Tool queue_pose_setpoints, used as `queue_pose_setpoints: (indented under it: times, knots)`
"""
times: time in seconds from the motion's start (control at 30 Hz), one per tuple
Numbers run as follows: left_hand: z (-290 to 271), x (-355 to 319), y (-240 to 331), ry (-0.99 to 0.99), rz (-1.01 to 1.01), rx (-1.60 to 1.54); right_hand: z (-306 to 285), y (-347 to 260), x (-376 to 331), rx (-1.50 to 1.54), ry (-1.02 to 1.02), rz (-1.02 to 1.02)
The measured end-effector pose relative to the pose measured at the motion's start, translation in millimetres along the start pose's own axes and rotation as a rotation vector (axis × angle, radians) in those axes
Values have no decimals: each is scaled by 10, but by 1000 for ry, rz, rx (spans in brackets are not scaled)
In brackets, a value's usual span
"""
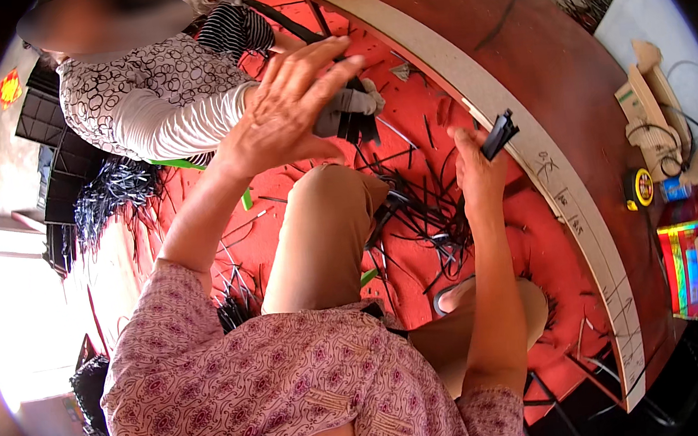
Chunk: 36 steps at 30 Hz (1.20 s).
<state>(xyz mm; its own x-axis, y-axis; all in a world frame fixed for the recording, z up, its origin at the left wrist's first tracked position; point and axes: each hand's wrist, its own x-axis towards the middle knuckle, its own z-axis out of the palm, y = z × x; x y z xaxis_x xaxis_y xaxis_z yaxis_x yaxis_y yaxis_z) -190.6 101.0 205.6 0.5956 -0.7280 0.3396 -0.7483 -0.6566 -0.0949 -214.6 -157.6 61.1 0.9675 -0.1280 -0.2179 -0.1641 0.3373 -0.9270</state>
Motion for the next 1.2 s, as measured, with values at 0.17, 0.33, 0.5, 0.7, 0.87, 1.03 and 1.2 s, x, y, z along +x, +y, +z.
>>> queue_pose_setpoints:
  times: [0.17,0.33,0.5,0.7,0.87,1.03,1.2]
  knots:
    - [400,302,145,-16,126,67,-170,-16,0,34,80,-47]
    - [672,424,115,-163,183,143,-208,-89,-64,70,104,-77]
    - [927,497,-75,-365,252,89,-168,-217,-178,88,122,-97]
    - [1318,432,-77,-527,249,14,-224,-314,-322,107,136,-124]
    - [1570,281,-168,-496,277,-248,-385,-370,-332,176,209,-133]
    - [1582,222,-250,-680,48,-421,-536,-511,-419,160,266,-184]
    - [1503,158,-242,-736,-37,-442,-657,-504,-488,174,307,-216]
